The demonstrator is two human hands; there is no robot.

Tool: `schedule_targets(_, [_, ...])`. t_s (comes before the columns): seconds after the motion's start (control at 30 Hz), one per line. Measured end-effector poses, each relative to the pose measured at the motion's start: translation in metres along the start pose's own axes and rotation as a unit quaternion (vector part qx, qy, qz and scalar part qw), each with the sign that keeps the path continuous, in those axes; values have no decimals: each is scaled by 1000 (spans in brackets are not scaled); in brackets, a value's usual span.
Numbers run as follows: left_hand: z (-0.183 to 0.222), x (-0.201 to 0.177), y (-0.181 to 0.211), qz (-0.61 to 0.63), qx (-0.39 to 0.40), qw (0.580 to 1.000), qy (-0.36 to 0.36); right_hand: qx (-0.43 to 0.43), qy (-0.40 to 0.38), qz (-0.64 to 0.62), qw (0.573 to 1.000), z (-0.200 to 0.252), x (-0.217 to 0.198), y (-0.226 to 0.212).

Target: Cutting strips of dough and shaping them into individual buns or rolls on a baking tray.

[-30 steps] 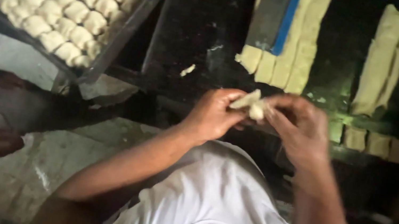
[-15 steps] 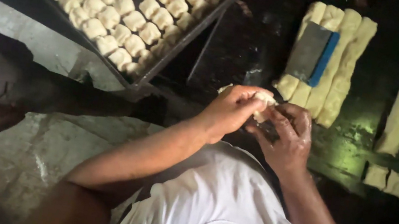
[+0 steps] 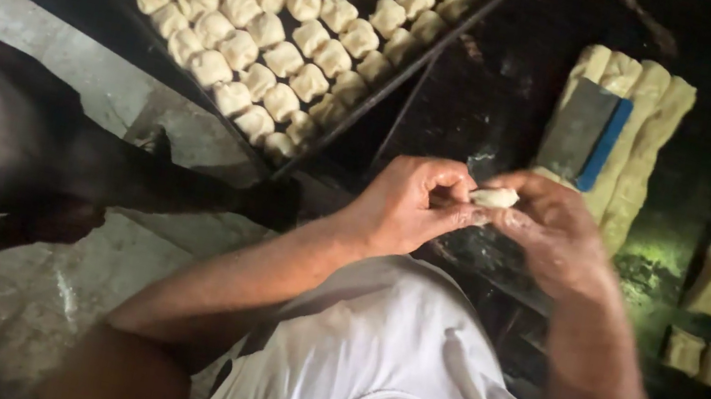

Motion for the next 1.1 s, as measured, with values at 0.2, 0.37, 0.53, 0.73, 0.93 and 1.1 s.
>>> schedule_targets(0.2, [2, -7, 8, -40, -24, 998, 46, -83, 14, 346, 934, -12, 26, -50])
schedule_targets(0.37, [0, -16, -35, 98, -117, 988, 36, -379, -4, 552, 743, 8, 77, -67])
schedule_targets(0.53, [2, -24, -44, 205, -128, 970, 24, -473, -35, 506, 721, 4, 69, -40])
schedule_targets(0.73, [-1, -60, -42, 281, -101, 948, 110, -280, -35, 559, 779, -44, 26, 36])
schedule_targets(0.93, [9, -86, -30, 233, 26, 957, 170, -166, -123, 587, 782, -28, 76, 38])
schedule_targets(1.1, [21, -81, -17, 148, 48, 964, 217, -206, -46, 354, 911, -17, 82, -40])
Point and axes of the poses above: each hand's wrist, its own z-axis away from the middle knuckle, its own x-axis out of the palm, y = z × x, the point moved 9 cm from there along -z, towards the middle knuckle, and after that the axes turned 11 degrees about -x, right-handed, at the moved point
